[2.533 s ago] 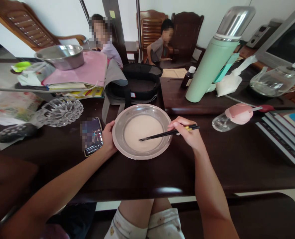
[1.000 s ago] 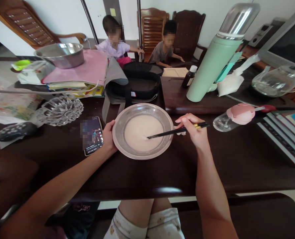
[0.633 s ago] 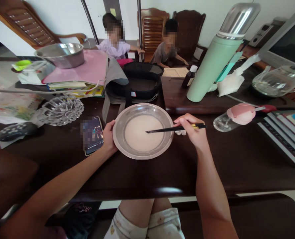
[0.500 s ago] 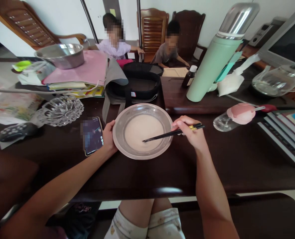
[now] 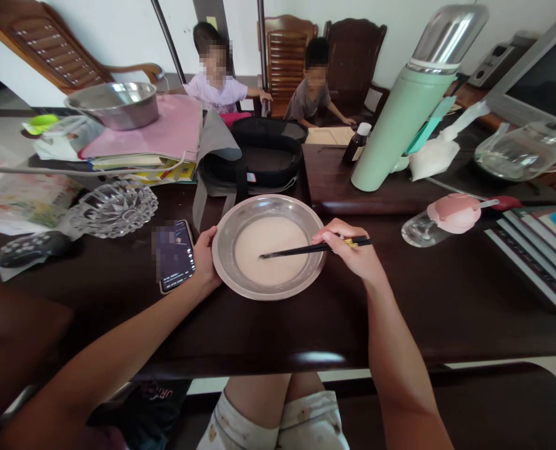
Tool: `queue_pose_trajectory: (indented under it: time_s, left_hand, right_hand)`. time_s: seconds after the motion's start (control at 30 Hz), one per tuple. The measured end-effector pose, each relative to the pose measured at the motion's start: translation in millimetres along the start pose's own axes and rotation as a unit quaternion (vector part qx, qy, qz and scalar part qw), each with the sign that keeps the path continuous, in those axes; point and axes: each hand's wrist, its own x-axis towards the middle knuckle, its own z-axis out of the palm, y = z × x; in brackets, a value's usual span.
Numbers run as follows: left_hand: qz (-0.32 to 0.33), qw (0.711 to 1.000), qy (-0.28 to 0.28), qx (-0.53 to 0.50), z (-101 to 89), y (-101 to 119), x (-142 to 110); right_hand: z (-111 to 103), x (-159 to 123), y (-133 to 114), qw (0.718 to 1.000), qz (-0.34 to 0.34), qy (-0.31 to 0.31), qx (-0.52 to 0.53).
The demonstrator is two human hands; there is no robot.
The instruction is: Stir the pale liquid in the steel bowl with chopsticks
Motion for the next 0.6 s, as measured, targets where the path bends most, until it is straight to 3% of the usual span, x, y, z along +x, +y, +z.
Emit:
queue_pose_trajectory:
  time_s: [0.07,0.23,0.47,0.6]
  left_hand:
    - [0.000,1.000,-0.001,-0.005,0.9,0.1,-0.2]
    - [-0.005,1.000,-0.009,-0.002,0.5,-0.6,0.2]
    - [0.004,1.000,-0.008,-0.001,-0.9,-1.6,0.9]
    - [0.007,1.000,-0.013,0.003,-3.3,-3.2,2.5]
  right_hand:
    - [2.3,1.8,-2.3,1.000,0.000,-0.001,-0.022]
    - [-2.9,-0.2,1.3,0.996,0.025,0.089,-0.003]
    - [2.5,1.5,-3.3,1.000,0.003,-0.007,-0.016]
    - [-1.2,0.5,-0.9,0.998,0.020,0.058,-0.019]
